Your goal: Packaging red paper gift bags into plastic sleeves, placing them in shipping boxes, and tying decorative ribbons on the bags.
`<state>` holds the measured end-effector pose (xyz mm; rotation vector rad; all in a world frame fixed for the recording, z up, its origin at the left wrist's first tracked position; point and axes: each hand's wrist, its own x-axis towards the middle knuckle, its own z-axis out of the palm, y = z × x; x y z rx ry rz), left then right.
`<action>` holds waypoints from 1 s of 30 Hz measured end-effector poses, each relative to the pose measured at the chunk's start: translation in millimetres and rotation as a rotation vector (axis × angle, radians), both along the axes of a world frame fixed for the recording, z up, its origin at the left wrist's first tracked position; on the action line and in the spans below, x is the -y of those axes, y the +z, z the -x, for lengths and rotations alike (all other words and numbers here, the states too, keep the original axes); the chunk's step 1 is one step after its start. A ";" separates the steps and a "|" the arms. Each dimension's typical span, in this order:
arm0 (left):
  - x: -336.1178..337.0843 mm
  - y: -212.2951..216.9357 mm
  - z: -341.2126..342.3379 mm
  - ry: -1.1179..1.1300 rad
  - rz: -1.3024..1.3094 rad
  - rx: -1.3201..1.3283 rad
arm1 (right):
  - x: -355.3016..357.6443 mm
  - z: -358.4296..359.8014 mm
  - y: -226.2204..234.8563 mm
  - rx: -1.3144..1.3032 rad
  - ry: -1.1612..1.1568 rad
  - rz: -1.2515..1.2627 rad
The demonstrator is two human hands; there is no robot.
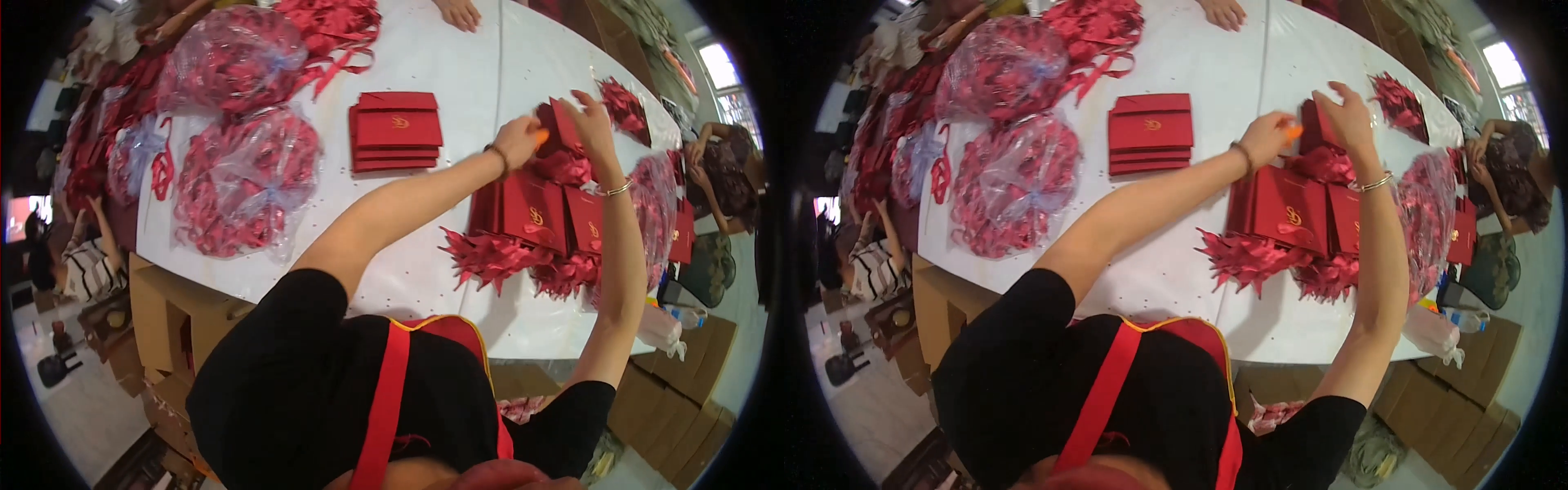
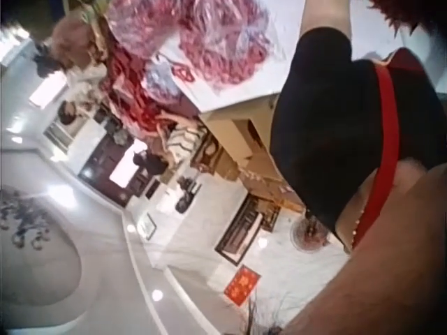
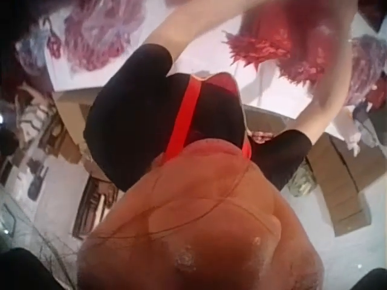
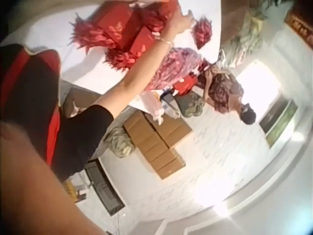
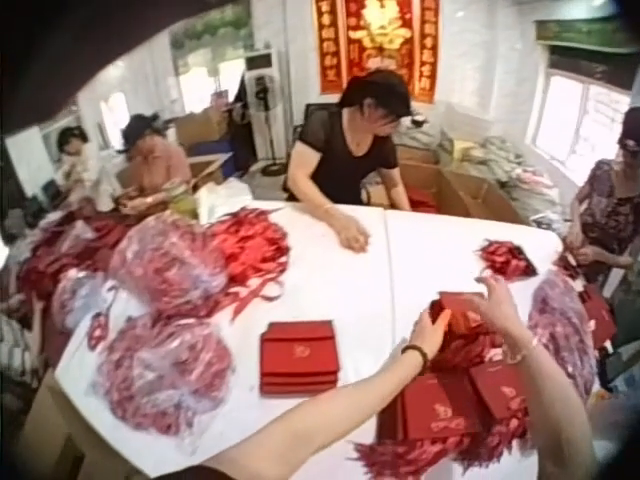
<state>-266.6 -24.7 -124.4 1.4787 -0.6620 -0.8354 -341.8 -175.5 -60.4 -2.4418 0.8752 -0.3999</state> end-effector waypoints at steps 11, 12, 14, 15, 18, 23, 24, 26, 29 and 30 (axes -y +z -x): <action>-190.6 -73.6 -122.2 0.658 -0.514 0.077 | -163.0 -101.8 -149.9 -0.104 -0.020 -0.677; -198.4 -93.0 -129.4 0.584 -0.566 -0.032 | -179.9 -104.0 -164.0 -0.025 -0.053 -0.603; -209.2 -121.5 -146.5 0.592 -0.405 -0.230 | -204.7 -111.8 -162.4 -0.064 -0.095 -0.560; -211.3 -124.9 -153.2 0.577 -0.391 -0.310 | -210.3 -112.3 -159.0 0.009 -0.071 -0.698; -214.1 -114.3 -147.9 0.477 -0.387 -0.446 | -221.5 -95.2 -154.1 0.088 -0.124 -0.870; -256.8 -103.5 -157.2 0.276 -0.080 -0.719 | -257.2 -83.8 -120.0 0.127 -0.178 -1.279; -256.8 -91.2 -150.0 0.255 -0.088 -0.741 | -261.9 -74.3 -116.3 0.110 -0.222 -1.237; -256.1 -46.9 -124.2 0.148 0.045 -0.676 | -251.7 -56.3 -129.3 0.120 -0.228 -1.140; -277.0 -62.9 -127.5 0.161 0.139 -0.664 | -293.6 -48.4 -102.4 0.539 -0.106 -1.602; -282.2 -63.3 -128.3 0.075 0.173 -0.551 | -301.6 -43.7 -101.7 0.603 -0.119 -1.597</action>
